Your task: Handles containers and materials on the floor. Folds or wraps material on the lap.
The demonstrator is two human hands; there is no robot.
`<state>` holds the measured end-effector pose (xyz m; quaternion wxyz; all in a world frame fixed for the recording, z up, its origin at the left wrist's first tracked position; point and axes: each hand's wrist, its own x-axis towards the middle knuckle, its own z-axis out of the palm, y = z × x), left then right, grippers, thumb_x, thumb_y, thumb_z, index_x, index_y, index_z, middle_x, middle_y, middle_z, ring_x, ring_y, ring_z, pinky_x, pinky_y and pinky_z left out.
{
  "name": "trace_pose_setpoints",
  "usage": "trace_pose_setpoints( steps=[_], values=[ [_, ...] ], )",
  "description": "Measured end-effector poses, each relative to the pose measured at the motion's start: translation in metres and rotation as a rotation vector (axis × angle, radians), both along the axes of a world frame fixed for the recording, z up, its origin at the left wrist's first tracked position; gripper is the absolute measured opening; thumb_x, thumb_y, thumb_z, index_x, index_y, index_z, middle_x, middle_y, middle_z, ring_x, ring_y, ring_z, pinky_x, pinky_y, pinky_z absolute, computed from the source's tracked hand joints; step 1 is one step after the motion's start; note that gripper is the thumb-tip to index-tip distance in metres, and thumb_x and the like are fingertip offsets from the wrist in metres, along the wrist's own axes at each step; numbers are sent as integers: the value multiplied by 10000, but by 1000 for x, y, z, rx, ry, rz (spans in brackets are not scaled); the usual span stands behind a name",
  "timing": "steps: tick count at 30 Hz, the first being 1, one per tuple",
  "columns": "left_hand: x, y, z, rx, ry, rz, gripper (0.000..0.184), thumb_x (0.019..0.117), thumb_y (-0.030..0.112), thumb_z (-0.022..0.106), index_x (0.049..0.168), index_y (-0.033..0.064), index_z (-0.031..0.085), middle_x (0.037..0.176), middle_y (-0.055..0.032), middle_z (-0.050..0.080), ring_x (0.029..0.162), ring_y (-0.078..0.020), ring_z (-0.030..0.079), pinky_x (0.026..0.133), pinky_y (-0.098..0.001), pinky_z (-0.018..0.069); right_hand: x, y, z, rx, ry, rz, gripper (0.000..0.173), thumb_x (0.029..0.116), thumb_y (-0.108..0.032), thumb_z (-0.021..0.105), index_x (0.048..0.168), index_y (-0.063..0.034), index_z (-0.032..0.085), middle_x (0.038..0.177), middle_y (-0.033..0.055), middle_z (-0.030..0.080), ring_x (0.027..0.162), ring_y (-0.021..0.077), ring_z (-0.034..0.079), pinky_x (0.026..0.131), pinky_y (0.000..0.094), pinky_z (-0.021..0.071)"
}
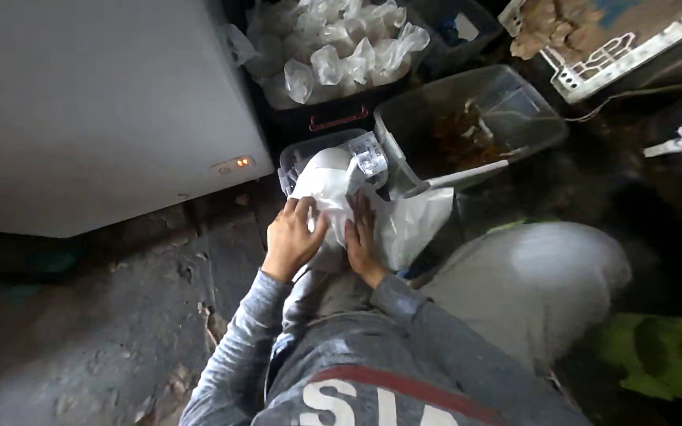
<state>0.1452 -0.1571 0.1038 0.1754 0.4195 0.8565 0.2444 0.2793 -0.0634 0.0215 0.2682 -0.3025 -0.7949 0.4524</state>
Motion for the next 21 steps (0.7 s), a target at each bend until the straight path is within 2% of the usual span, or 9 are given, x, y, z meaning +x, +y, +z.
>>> trace_pose_setpoints(
  steps=[2, 3, 7, 10, 12, 13, 15, 18, 21],
  values=[
    [14, 8, -4, -65, 51, 120, 712, 872, 651, 670, 1283, 70, 633, 1249, -212, 637, 1029, -412, 670, 800, -609, 547, -3, 2, -5, 73, -19, -40, 613, 1095, -412, 253, 1587, -73, 390, 1685, 196, 247, 1584, 385, 135, 1257, 659, 14],
    [16, 10, -7, -68, 67, 156, 732, 845, 658, 698, 1263, 61, 633, 1228, -222, 640, 1004, -424, 672, 777, -608, 549, -3, 4, -3, 50, -33, -58, 629, 1097, -429, 235, 1597, -71, 366, 1686, 188, 250, 1585, 375, 136, 1262, 645, 10],
    [8, 0, -9, -55, 16, 175, 662, 889, 594, 701, 1263, 53, 629, 1259, -217, 642, 958, -406, 689, 771, -609, 549, -5, 8, 3, -22, -136, -161, 637, 1097, -401, 283, 1625, -45, 271, 1689, 259, 160, 1577, 436, 92, 1259, 642, 11],
    [12, -8, -27, 182, 127, 113, 433, 960, 423, 680, 1165, 41, 693, 1299, -216, 601, 1105, -387, 628, 886, -549, 545, -5, 1, -4, 143, -59, -208, 687, 1075, -399, 405, 1624, -18, 245, 1686, 307, 70, 1574, 461, 54, 1254, 653, 48],
    [18, -9, -39, 307, 155, 44, 346, 978, 321, 671, 1168, 33, 692, 1156, -192, 650, 997, -324, 676, 834, -476, 590, -5, 1, -13, 289, 114, -169, 540, 1022, -226, 543, 1499, 12, 463, 1634, 315, 249, 1533, 459, 233, 1235, 607, 246],
    [23, -9, -42, 317, 131, 22, 377, 970, 347, 670, 1168, 26, 684, 1120, -181, 663, 982, -313, 679, 836, -471, 588, -7, 4, -17, 315, 185, -149, 398, 982, -125, 574, 1356, 8, 602, 1540, 300, 416, 1459, 437, 385, 1184, 564, 365],
    [30, -9, -45, 305, 113, 42, 524, 880, 486, 731, 1114, 19, 689, 1120, -198, 672, 1031, -362, 658, 874, -517, 553, -8, 9, -17, 226, 241, -142, 260, 929, 36, 552, 1142, 49, 699, 1343, 273, 594, 1299, 384, 555, 1090, 481, 480],
    [27, -8, -42, 257, 109, 89, 544, 836, 526, 758, 1052, 29, 705, 1126, -197, 671, 1035, -364, 655, 877, -510, 547, -10, 22, -5, -29, 217, -246, 196, 963, 77, 459, 1113, 150, 563, 1280, 292, 602, 1224, 282, 607, 1037, 361, 510],
    [21, -9, -38, 287, 87, 95, 295, 945, 315, 664, 1002, 34, 734, 1069, -164, 703, 933, -302, 697, 807, -463, 578, -8, 25, 9, -159, 239, -281, 232, 1026, 19, 407, 1159, 179, 511, 1214, 279, 606, 1159, 194, 612, 996, 284, 502]
  ],
)
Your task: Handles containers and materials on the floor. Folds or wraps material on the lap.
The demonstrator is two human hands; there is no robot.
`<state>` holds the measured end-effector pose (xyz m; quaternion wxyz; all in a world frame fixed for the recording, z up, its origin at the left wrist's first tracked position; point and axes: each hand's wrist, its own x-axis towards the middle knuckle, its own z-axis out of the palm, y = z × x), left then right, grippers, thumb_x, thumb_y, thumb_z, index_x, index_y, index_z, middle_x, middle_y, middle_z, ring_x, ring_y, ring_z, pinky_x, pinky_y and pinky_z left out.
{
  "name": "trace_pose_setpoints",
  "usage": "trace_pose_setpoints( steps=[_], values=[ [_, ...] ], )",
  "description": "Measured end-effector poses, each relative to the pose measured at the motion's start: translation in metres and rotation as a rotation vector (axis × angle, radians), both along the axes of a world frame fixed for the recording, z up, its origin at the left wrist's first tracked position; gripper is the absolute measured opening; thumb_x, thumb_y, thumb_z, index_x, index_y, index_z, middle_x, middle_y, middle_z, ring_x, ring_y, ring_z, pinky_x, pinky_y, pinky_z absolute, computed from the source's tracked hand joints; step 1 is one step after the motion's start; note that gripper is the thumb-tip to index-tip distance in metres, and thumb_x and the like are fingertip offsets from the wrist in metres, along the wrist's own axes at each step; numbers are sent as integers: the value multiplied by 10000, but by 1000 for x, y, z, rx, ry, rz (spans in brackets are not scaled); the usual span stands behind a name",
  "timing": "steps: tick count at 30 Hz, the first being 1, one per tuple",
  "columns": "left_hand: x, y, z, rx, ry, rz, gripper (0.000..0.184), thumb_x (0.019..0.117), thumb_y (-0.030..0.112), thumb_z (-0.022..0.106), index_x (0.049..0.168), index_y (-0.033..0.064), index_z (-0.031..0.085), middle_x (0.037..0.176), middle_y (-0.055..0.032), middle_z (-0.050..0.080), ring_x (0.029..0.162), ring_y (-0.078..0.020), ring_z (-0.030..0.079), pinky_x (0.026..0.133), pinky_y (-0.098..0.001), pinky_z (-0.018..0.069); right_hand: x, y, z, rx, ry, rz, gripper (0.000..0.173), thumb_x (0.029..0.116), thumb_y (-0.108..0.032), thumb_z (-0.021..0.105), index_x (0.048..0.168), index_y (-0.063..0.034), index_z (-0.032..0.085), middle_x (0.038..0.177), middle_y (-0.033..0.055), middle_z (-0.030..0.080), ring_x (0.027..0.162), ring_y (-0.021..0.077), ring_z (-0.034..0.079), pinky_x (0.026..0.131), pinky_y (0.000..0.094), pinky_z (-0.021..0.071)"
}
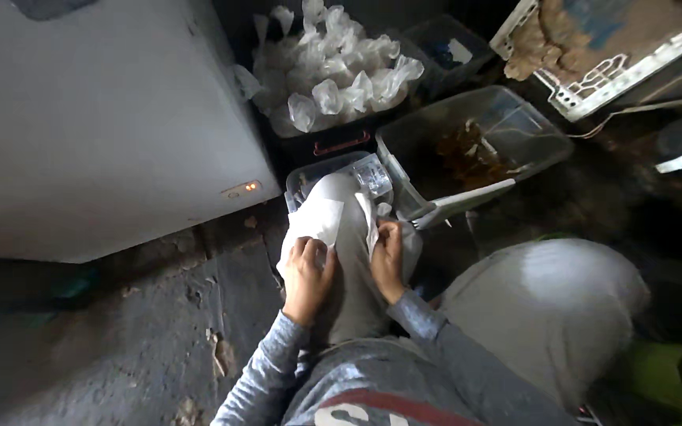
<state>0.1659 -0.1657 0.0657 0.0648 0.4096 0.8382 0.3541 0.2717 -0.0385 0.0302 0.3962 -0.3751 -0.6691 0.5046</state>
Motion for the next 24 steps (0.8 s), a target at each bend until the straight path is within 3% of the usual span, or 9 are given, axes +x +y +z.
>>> trace_pose_setpoints(
  steps=[2, 4, 6, 9, 12, 16, 17, 21, 24],
  values=[
    [-7, 0, 4, 35, -66, 10, 258, 982, 252, 619, 1016, 27, 740, 1030, -138, 725, 887, -245, 715, 780, -414, 593, 4, -2, 0, 15, 34, 118, 298, 998, -42, 403, 1144, 164, 560, 1263, 283, 584, 1240, 202, 567, 1044, 278, 467],
    [-15, -2, 10, 89, -239, 27, 277, 1008, 248, 603, 1071, 10, 731, 1007, -123, 738, 869, -200, 722, 792, -388, 603, 7, -2, -3, 63, 6, 246, 387, 1009, -168, 416, 1123, 114, 656, 1440, 365, 484, 1441, 359, 420, 1189, 386, 361],
    [-19, -3, 11, 185, -388, 47, 252, 1008, 228, 618, 1068, 13, 735, 940, -92, 744, 827, -137, 705, 785, -355, 588, 8, -3, 1, 77, -57, 298, 425, 1029, -250, 421, 1118, 53, 705, 1529, 384, 375, 1501, 432, 307, 1226, 447, 308],
    [-14, -4, 11, 283, -470, 29, 196, 996, 179, 650, 1032, 23, 764, 961, -61, 769, 905, -87, 725, 880, -319, 592, 7, -7, 15, 60, -145, 292, 396, 1034, -316, 498, 1087, 1, 729, 1590, 335, 321, 1516, 408, 296, 1209, 458, 348],
    [-9, -1, 12, 306, -550, 45, 83, 912, 120, 746, 920, 41, 770, 876, -22, 761, 822, -57, 712, 798, -277, 592, 4, -12, 17, 58, -150, 236, 291, 975, -185, 635, 1123, 65, 626, 1494, 331, 443, 1451, 383, 404, 1165, 443, 401],
    [-11, 5, 14, 327, -681, 56, 128, 798, 46, 831, 818, 38, 705, 756, -1, 716, 697, -58, 670, 695, -264, 577, 4, -13, 16, 110, -38, 220, 121, 945, -32, 573, 1022, 60, 592, 1488, 326, 455, 1435, 334, 443, 1107, 386, 457],
    [-11, 7, 14, 318, -694, 52, 150, 788, 41, 838, 809, 41, 689, 739, 1, 703, 675, -61, 659, 672, -262, 570, 3, -14, 17, 121, -15, 244, 128, 938, -59, 557, 975, 31, 639, 1509, 315, 444, 1454, 340, 417, 1122, 397, 446],
    [-6, 12, 14, 252, -640, 17, 157, 777, 51, 810, 786, 58, 653, 687, 13, 634, 617, -58, 601, 608, -252, 530, 0, -16, 24, 79, -106, 358, 434, 965, -482, 599, 1026, -86, 763, 1642, 273, 276, 1570, 412, 135, 1260, 566, 174],
    [-11, 13, 17, 213, -652, -45, 172, 775, 52, 827, 797, 55, 657, 702, 23, 635, 644, -46, 602, 635, -243, 528, -3, -13, 33, 38, -75, 366, 280, 929, -315, 710, 884, -41, 746, 1613, 273, 330, 1560, 386, 180, 1252, 553, 199]
  ],
)
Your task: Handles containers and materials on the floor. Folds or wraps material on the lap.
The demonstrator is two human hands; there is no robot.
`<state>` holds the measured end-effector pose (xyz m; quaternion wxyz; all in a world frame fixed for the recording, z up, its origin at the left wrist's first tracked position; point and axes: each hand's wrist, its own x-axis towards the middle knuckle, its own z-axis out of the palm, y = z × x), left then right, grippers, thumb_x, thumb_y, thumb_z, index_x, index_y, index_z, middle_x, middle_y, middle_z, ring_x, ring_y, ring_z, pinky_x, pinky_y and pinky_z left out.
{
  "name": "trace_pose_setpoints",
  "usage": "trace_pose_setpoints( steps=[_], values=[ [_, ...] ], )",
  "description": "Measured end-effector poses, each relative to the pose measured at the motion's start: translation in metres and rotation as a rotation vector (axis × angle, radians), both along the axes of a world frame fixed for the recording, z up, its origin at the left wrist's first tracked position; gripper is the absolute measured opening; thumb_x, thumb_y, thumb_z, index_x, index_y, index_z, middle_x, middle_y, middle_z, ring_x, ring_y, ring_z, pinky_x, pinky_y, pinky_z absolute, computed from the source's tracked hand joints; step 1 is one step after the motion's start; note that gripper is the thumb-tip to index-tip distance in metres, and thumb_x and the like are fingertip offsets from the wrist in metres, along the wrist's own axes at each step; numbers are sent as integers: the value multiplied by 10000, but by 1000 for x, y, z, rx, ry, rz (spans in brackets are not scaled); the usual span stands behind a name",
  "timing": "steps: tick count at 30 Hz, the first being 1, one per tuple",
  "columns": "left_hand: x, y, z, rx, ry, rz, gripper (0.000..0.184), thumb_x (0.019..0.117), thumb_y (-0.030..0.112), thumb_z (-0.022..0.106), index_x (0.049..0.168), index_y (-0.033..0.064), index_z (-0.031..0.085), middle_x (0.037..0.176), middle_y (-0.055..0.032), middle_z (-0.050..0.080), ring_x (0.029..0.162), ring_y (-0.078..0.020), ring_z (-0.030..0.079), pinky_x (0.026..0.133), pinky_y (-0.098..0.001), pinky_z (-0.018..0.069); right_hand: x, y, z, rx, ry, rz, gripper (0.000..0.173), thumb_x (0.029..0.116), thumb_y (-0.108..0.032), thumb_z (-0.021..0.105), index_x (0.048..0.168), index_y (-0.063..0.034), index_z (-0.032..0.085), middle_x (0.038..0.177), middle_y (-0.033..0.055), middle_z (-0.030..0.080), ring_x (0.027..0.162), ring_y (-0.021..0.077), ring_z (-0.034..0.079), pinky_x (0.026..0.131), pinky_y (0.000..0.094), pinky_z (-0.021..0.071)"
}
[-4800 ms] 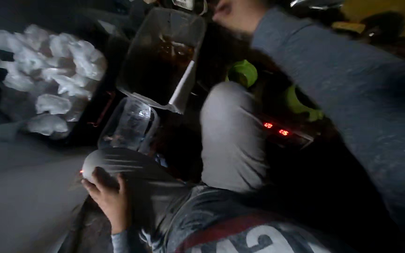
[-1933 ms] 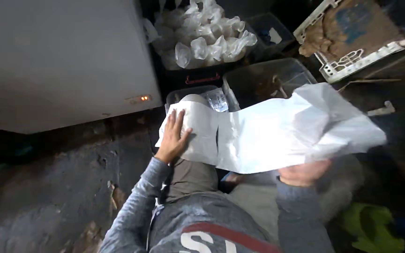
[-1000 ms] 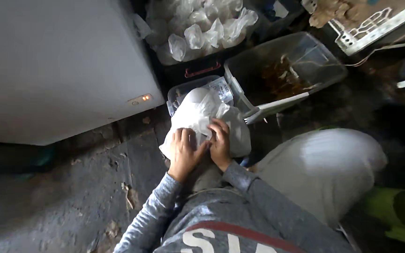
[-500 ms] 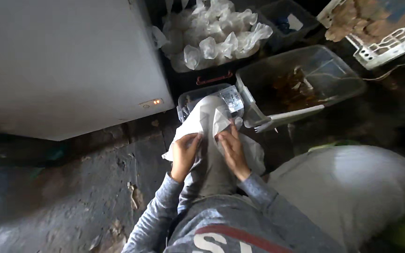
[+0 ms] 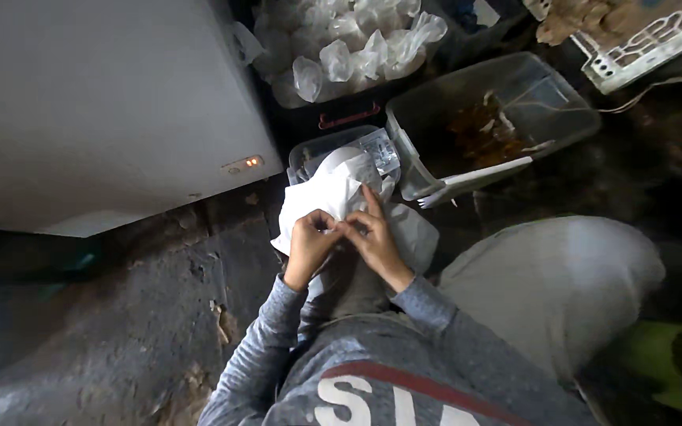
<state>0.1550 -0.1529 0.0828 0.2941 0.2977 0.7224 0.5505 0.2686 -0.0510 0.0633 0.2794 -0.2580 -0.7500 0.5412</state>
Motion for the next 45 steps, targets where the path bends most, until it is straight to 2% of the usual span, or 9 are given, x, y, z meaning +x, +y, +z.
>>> trace_pose_setpoints(
  steps=[11, 16, 23, 26, 30, 35, 39, 42, 45],
  values=[
    [-26, -15, 3, 188, -587, 63, 240, 1000, 50, 501, 799, 175, 540, 774, 47, 682, 673, -33, 630, 643, -223, 543, 1, 13, 2, -192, 31, -9, 166, 967, -111, 621, 866, 7, 681, 1572, 178, 437, 1450, 209, 428, 1102, 348, 465],
    [-19, -13, -4, 187, -498, 13, 249, 889, -42, 686, 799, 128, 529, 722, 29, 622, 656, -55, 601, 653, -250, 543, -10, 4, 0, -127, 23, 18, 314, 913, -303, 717, 978, 3, 698, 1589, 202, 387, 1489, 262, 358, 1149, 394, 421],
    [-37, -25, 8, 224, 258, -95, 189, 886, -25, 572, 744, 61, 662, 1106, -45, 637, 1009, -103, 618, 851, -273, 549, -6, 13, -10, -216, 25, -127, 145, 959, -17, 526, 941, 59, 648, 1506, 213, 493, 1409, 228, 472, 1093, 373, 465],
    [-41, -28, 34, -138, 739, -25, 247, 908, -80, 572, 889, 57, 777, 1235, -158, 676, 1114, -325, 648, 939, -514, 538, 2, 8, -9, -281, 6, -161, 193, 984, -35, 506, 992, 68, 669, 1517, 233, 476, 1458, 239, 413, 1153, 375, 409],
    [-34, -17, 42, -225, 982, 207, 282, 933, -40, 557, 1095, 54, 768, 1180, -150, 726, 1025, -342, 710, 815, -527, 574, 8, -6, -7, -264, -27, -140, 313, 1024, -132, 498, 1102, 87, 708, 1573, 280, 388, 1498, 290, 357, 1185, 378, 377],
    [-29, -9, 44, -267, 932, 216, 371, 921, 90, 688, 1289, 44, 684, 1286, -154, 689, 887, -326, 737, 673, -538, 583, 24, -19, -8, -132, -132, -9, 526, 1072, -324, 398, 1436, 26, 546, 1578, 263, 397, 1510, 332, 334, 1247, 463, 278],
    [-48, -23, 58, -360, 795, 1, 590, 857, 20, 712, 1431, 79, 589, 1442, -144, 600, 1008, -359, 720, 782, -597, 582, 46, -9, -6, 10, -229, 133, 662, 1087, -397, 276, 1644, -50, 190, 1645, 171, 351, 1508, 264, 368, 1250, 486, 270],
    [-65, -35, 57, -361, 716, -161, 674, 818, 22, 760, 1458, 96, 563, 1478, -125, 571, 1025, -334, 703, 821, -581, 574, 54, 2, 7, 52, -266, 286, 657, 1065, -286, 305, 1655, -61, 122, 1643, 131, 372, 1468, 180, 439, 1193, 392, 391],
    [-71, -42, 52, -287, 577, -266, 727, 814, 18, 763, 1494, 121, 529, 1502, -100, 548, 790, -235, 685, 633, -453, 575, 50, -2, 13, 169, -232, 370, 707, 987, -100, 412, 1639, -13, 154, 1596, 158, 443, 1398, 238, 528, 1132, 413, 452]
  ],
)
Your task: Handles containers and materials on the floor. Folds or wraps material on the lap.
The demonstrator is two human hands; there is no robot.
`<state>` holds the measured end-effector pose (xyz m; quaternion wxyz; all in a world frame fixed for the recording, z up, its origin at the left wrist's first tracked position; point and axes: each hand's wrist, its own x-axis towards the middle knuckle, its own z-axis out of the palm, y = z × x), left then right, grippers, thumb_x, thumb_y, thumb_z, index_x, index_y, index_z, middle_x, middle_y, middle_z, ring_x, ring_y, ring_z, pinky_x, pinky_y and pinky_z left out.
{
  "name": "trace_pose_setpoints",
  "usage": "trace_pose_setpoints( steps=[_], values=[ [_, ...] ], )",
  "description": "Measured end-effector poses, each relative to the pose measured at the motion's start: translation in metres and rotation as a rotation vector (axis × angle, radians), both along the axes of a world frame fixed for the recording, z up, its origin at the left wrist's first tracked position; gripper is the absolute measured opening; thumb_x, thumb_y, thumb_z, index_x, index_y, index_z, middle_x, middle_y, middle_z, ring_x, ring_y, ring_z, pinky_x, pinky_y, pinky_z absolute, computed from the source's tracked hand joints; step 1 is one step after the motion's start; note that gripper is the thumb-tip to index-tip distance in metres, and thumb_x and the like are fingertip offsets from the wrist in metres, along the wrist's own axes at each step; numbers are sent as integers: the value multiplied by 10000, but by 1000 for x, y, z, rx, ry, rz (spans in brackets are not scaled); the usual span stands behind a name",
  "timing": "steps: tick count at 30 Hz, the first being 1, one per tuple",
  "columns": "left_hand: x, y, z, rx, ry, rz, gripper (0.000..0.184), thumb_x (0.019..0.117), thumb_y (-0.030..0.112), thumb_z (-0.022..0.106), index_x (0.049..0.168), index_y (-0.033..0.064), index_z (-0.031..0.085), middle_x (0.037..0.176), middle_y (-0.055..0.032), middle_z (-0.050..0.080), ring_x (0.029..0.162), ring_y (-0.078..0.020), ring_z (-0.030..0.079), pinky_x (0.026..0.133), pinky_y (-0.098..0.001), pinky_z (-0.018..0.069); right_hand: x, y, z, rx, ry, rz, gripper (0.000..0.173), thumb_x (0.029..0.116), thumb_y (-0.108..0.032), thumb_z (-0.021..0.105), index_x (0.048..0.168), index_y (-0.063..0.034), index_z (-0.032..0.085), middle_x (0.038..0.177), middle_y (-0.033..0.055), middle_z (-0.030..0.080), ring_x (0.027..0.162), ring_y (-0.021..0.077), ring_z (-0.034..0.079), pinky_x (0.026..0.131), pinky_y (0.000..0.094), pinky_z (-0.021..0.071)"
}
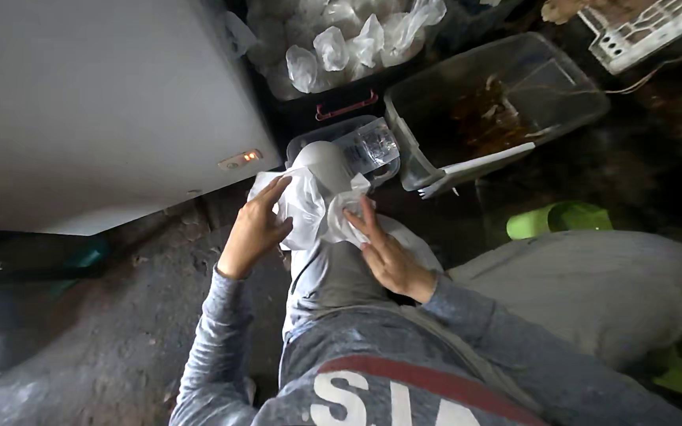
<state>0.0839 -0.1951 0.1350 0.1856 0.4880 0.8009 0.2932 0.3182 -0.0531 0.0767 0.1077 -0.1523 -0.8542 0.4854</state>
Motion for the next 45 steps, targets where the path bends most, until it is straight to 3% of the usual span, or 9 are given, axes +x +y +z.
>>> trace_pose_setpoints(
  steps=[6, 9, 14, 21, 26, 29, 32, 37, 45],
  values=[
    [0, -13, -5, 25, -244, 51, 777, 838, -3, 728, 1541, 210, 475, 1375, -86, 634, 575, -158, 588, 508, -365, 526, -9, 1, 7, -140, -18, 180, 768, 940, 4, 468, 1646, -62, 174, 1587, 135, 462, 1384, 224, 543, 1132, 394, 466],
    [0, -20, -4, 13, -318, 65, 772, 853, -11, 716, 1545, 222, 467, 1120, -126, 709, 511, -144, 545, 477, -326, 502, -12, 17, 8, -422, 31, 240, 537, 963, -48, 381, 1494, 22, 424, 1480, 158, 548, 1323, 179, 582, 1101, 351, 504],
    [-2, -23, -2, 21, -402, 57, 777, 866, -23, 691, 1550, 261, 455, 937, -112, 713, 478, -108, 510, 461, -265, 470, -33, 24, -35, 239, 307, 162, 178, 964, -44, 588, 1030, -10, 750, 1236, 135, 711, 1128, 242, 679, 1008, 363, 540],
    [-1, -21, 6, 46, -472, 27, 802, 842, -82, 682, 1542, 244, 466, 1005, -99, 717, 477, -82, 510, 457, -229, 473, -42, 29, -96, 543, 315, 32, 769, 991, -763, 238, 1537, -279, 482, 1677, 125, 311, 1583, 380, 141, 1240, 663, 62],
    [-2, -10, 4, 112, -610, -80, 824, 822, -85, 686, 1545, 240, 461, 1348, -7, 657, 622, -54, 632, 569, -223, 569, -43, 16, -94, 153, 444, -256, 553, 1101, -397, 324, 1458, -55, 572, 1610, 155, 427, 1574, 337, 215, 1274, 608, 13],
    [-1, 1, -4, 132, -681, -105, 808, 810, -85, 697, 1533, 200, 474, 1379, 18, 641, 662, -27, 649, 607, -212, 586, -33, -8, -41, -414, 459, -618, 537, 1088, -248, 332, 1380, 183, 465, 1390, 171, 580, 1344, 33, 483, 1192, 228, 320],
    [4, 8, -9, 94, -726, -70, 794, 816, -57, 710, 1530, 190, 467, 1267, -1, 692, 689, -23, 662, 645, -218, 592, -22, -25, -13, -410, 584, -667, 608, 1089, -347, 387, 1308, 218, 436, 1230, 38, 620, 1169, -129, 514, 1032, 106, 414],
    [17, 5, -20, 203, -682, -56, 520, 774, 25, 773, 1265, 53, 604, 1008, 52, 737, 865, 15, 687, 822, -218, 593, -61, -8, -38, 147, 556, 92, 975, 1008, -730, 104, 1465, 23, 523, 1587, 186, 450, 1544, 289, 310, 1284, 478, 202],
    [15, -13, -21, 309, -623, 12, 467, 814, 84, 757, 1236, -33, 596, 1088, 20, 715, 1001, 12, 662, 944, -238, 553, -70, 20, -26, 221, 431, 265, 433, 1031, -204, 372, 1236, -2, 695, 1356, 186, 662, 1335, 301, 587, 1148, 440, 451]
  ],
)
